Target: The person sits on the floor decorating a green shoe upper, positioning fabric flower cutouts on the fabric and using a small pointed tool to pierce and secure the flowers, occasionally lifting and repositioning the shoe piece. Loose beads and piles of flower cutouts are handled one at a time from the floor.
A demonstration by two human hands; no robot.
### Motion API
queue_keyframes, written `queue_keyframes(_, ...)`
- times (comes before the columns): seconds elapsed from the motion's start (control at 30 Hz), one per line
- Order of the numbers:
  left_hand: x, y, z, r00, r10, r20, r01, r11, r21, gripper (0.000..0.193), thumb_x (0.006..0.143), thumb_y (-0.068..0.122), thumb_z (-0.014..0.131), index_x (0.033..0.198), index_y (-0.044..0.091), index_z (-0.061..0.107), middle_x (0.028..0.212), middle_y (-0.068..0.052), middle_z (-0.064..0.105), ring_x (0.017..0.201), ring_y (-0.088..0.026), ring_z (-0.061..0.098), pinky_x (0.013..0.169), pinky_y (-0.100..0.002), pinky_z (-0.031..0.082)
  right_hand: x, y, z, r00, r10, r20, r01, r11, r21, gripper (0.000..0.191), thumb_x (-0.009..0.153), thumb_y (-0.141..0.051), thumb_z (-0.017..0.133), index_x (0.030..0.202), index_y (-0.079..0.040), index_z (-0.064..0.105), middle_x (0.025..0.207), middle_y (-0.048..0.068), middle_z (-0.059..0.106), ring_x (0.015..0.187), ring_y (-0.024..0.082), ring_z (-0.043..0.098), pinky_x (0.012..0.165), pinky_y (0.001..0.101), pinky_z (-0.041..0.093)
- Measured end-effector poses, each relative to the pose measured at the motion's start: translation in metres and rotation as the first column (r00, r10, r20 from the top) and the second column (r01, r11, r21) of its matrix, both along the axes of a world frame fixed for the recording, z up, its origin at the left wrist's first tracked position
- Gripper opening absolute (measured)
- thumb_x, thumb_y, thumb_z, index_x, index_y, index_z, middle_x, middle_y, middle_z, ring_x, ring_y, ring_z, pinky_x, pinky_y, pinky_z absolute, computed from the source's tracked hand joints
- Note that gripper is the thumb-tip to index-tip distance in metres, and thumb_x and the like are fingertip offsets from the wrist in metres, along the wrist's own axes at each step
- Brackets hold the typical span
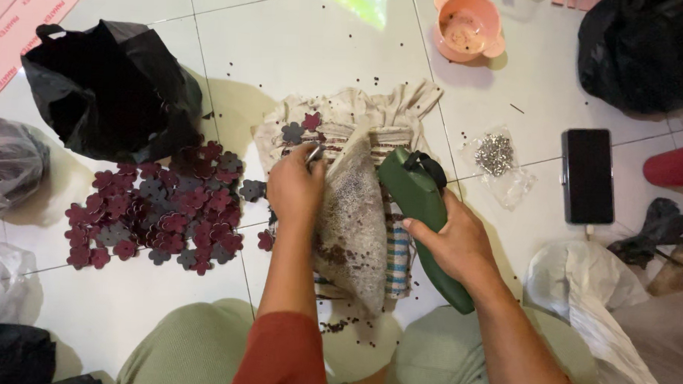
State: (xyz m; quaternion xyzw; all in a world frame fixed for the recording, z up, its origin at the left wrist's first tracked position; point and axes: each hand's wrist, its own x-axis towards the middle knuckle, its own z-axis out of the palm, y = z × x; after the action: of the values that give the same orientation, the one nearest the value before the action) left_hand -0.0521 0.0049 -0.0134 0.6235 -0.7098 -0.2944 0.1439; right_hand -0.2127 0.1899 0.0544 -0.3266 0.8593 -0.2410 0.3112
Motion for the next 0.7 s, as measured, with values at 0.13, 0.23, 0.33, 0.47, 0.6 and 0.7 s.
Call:
queue_keyframes(0.13,-0.004,-0.013,-0.002,0.995,-0.007,0.099,0.014,0.997,-0.073,0.022,0.087,0.032,0.074,0.106,0.021,0.079,0.093,-0.008,0.077,0.084,-0.031,0.071,0.074,-0.046,0.054,-0.004,-0.001,-0.005,1.0,0.007,0.009,-0.007,1.0,-0.02,0.065,0.073,-0.043,0.077,0.125,-0.008,0.062,0.105,0.017,0.073,0.098,0.033,0.071,0.086,0.0421,0.053)
queue_keyframes(0.23,0.001,-0.011,0.0,0.998,0.054,0.036,-0.054,0.999,-0.004,0.027,0.093,0.038,0.07,0.108,0.017,0.079,0.088,-0.01,0.076,0.079,-0.029,0.07,0.071,-0.044,0.052,-0.006,-0.001,-0.009,1.0,0.023,0.001,-0.023,0.999,-0.028,0.066,0.073,-0.044,0.078,0.125,-0.007,0.061,0.106,0.018,0.073,0.1,0.034,0.07,0.086,0.0423,0.053)
queue_keyframes(0.33,0.006,0.002,0.005,0.968,0.095,-0.232,-0.045,0.976,0.212,0.033,0.092,0.041,0.072,0.108,0.013,0.078,0.084,-0.012,0.077,0.075,-0.028,0.07,0.07,-0.04,0.054,-0.007,-0.002,-0.011,0.999,0.033,-0.009,-0.034,0.998,-0.05,0.066,0.074,-0.044,0.078,0.125,-0.007,0.062,0.108,0.018,0.072,0.102,0.034,0.07,0.087,0.0424,0.052)
queue_keyframes(0.47,0.001,0.026,0.016,0.921,-0.045,-0.388,0.206,0.899,0.386,0.035,0.086,0.042,0.073,0.1,0.011,0.081,0.083,-0.014,0.08,0.075,-0.029,0.072,0.07,-0.038,0.055,-0.007,-0.002,-0.01,1.0,0.012,-0.007,-0.012,1.0,-0.027,0.068,0.073,-0.045,0.078,0.127,-0.008,0.061,0.108,0.018,0.072,0.102,0.034,0.07,0.087,0.0424,0.052)
queue_keyframes(0.6,-0.007,0.033,0.03,0.993,-0.103,-0.056,0.116,0.925,0.363,0.038,0.087,0.045,0.069,0.11,0.016,0.079,0.086,-0.015,0.077,0.078,-0.031,0.073,0.072,-0.041,0.054,-0.007,-0.002,-0.006,1.0,0.004,0.017,-0.004,1.0,-0.007,0.067,0.073,-0.044,0.077,0.127,-0.009,0.061,0.108,0.018,0.072,0.102,0.033,0.07,0.087,0.0422,0.052)
queue_keyframes(0.7,-0.007,0.035,0.034,0.998,0.009,0.06,-0.025,0.96,0.278,0.037,0.091,0.045,0.065,0.115,0.02,0.076,0.088,-0.012,0.076,0.082,-0.033,0.071,0.073,-0.045,0.052,-0.007,-0.002,-0.004,1.0,-0.009,0.027,0.008,1.0,0.01,0.066,0.073,-0.044,0.077,0.127,-0.009,0.061,0.108,0.017,0.072,0.101,0.033,0.07,0.087,0.0425,0.052)
